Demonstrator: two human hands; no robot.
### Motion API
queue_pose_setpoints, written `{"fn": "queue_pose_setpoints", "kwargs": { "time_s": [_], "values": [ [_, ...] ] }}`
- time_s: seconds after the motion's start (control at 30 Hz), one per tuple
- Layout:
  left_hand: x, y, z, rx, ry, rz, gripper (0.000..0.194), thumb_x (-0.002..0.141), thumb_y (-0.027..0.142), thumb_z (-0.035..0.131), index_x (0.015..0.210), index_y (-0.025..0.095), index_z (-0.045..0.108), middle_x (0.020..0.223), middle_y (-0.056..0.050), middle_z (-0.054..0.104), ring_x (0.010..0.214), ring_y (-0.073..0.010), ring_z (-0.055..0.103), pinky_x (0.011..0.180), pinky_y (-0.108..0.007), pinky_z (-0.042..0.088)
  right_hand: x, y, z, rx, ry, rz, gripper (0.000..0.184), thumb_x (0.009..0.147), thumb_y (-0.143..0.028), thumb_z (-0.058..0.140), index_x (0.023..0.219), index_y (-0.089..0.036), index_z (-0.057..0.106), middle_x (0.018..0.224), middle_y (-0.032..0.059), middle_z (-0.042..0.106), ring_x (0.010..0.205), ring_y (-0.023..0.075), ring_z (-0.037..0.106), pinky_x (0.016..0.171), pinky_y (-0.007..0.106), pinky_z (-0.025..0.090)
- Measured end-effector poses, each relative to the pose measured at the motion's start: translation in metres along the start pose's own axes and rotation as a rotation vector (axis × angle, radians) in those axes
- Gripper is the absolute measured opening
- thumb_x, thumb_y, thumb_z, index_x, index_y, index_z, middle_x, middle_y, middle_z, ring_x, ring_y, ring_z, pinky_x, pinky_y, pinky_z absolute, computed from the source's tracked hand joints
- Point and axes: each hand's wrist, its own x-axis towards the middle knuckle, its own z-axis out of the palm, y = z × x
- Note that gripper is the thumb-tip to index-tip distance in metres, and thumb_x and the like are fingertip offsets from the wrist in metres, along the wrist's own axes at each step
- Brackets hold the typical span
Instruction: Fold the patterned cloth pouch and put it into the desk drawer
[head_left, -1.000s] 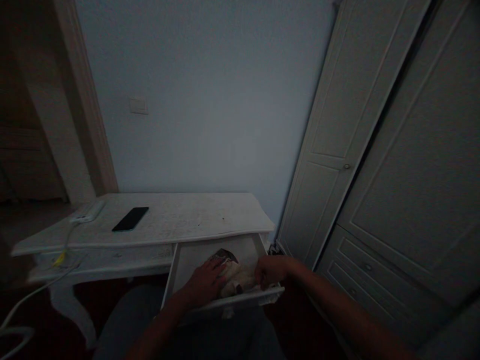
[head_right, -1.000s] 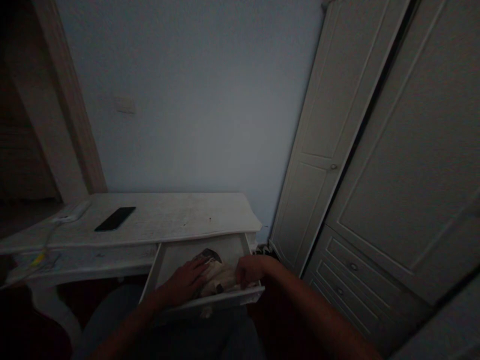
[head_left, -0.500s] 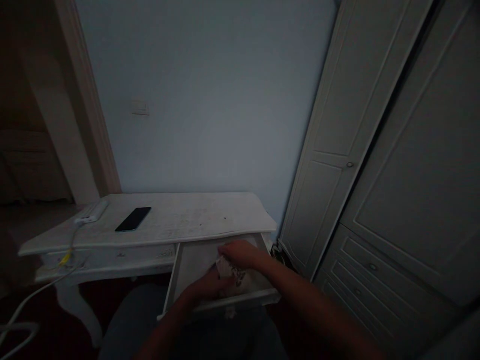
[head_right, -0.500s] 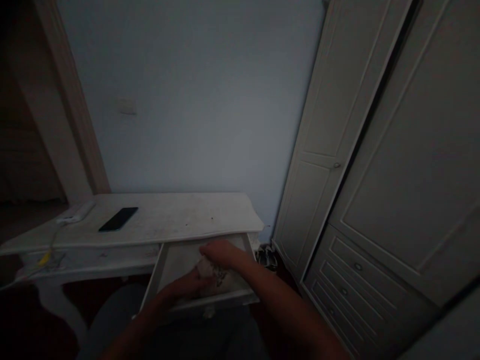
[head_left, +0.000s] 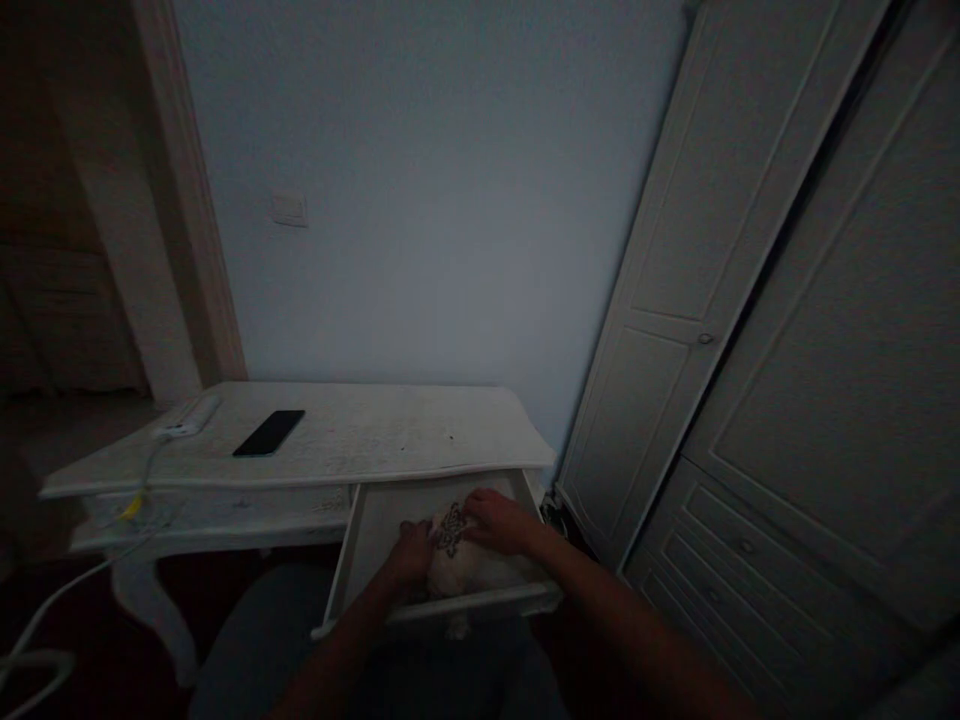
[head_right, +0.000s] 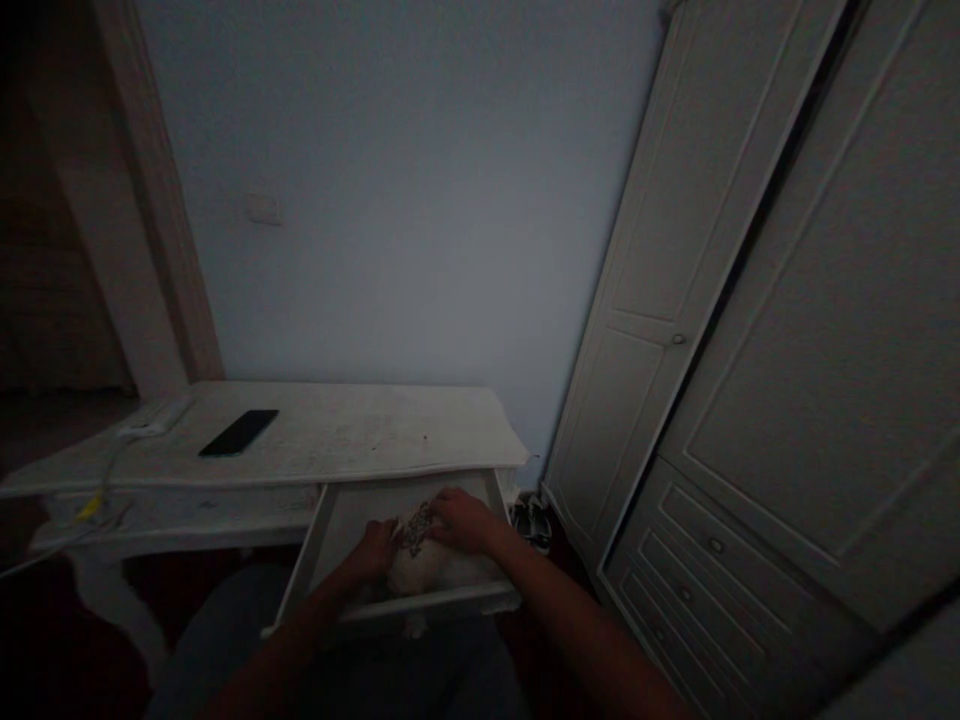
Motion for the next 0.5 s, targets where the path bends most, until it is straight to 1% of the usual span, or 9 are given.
{"fn": "queue_pose_setpoints", "kwargs": {
  "time_s": [0.07, 0.13, 0.23, 0.3, 0.4, 0.5],
  "values": [
    [0.001, -0.001, -0.002, 0.036, 0.003, -0.018, 0.038, 0.101, 0.05, 0.068, 0.125, 0.02, 0.069, 0.13, -0.008, 0.071, 0.116, -0.026, 0.069, 0.103, -0.05, 0.055, -0.005, 0.004, 0.004, 0.053, 0.002, 0.01, 0.045, 0.095, -0.047, 0.073, 0.13, -0.019, 0.07, 0.136, 0.0146, 0.067, 0.129, 0.0301, 0.06, 0.109, 0.04, 0.045],
    [0.001, -0.003, -0.005, 0.064, 0.005, -0.028, 0.037, 0.101, 0.049, 0.068, 0.123, 0.019, 0.07, 0.128, -0.008, 0.073, 0.116, -0.0262, 0.07, 0.103, -0.049, 0.054, -0.007, 0.005, 0.008, 0.113, -0.008, 0.033, 0.06, 0.089, -0.054, 0.079, 0.137, -0.02, 0.068, 0.145, 0.0163, 0.062, 0.137, 0.0329, 0.055, 0.116, 0.043, 0.041],
    [0.002, -0.009, -0.011, 0.1, 0.012, -0.041, 0.034, 0.101, 0.049, 0.067, 0.12, 0.021, 0.072, 0.124, -0.008, 0.076, 0.121, -0.0279, 0.07, 0.104, -0.043, 0.053, -0.004, 0.005, 0.01, 0.158, -0.026, 0.06, 0.074, 0.082, -0.057, 0.085, 0.144, -0.023, 0.065, 0.154, 0.0162, 0.056, 0.143, 0.0353, 0.05, 0.12, 0.046, 0.037],
    [0.003, -0.014, -0.015, 0.123, 0.015, -0.047, 0.034, 0.102, 0.048, 0.066, 0.122, 0.021, 0.071, 0.125, -0.008, 0.075, 0.122, -0.0281, 0.069, 0.104, -0.043, 0.053, 0.0, 0.004, 0.011, 0.162, -0.041, 0.058, 0.077, 0.079, -0.056, 0.087, 0.145, -0.024, 0.064, 0.155, 0.0164, 0.055, 0.144, 0.0357, 0.05, 0.12, 0.046, 0.038],
    [0.007, -0.022, -0.019, 0.166, 0.009, -0.069, 0.037, 0.102, 0.046, 0.069, 0.127, 0.02, 0.068, 0.13, -0.008, 0.071, 0.117, -0.0267, 0.069, 0.1, -0.048, 0.057, 0.007, 0.004, 0.014, 0.165, -0.077, 0.04, 0.078, 0.074, -0.052, 0.091, 0.143, -0.023, 0.066, 0.147, 0.0155, 0.061, 0.137, 0.0349, 0.056, 0.116, 0.044, 0.041],
    [0.011, -0.028, -0.02, 0.223, 0.004, -0.109, 0.037, 0.1, 0.043, 0.071, 0.129, 0.02, 0.066, 0.131, -0.008, 0.069, 0.114, -0.0262, 0.069, 0.095, -0.047, 0.06, 0.013, 0.004, 0.021, 0.169, -0.118, 0.048, 0.083, 0.07, -0.049, 0.094, 0.144, -0.026, 0.065, 0.142, 0.0136, 0.064, 0.13, 0.0336, 0.061, 0.112, 0.042, 0.045]
  ]
}}
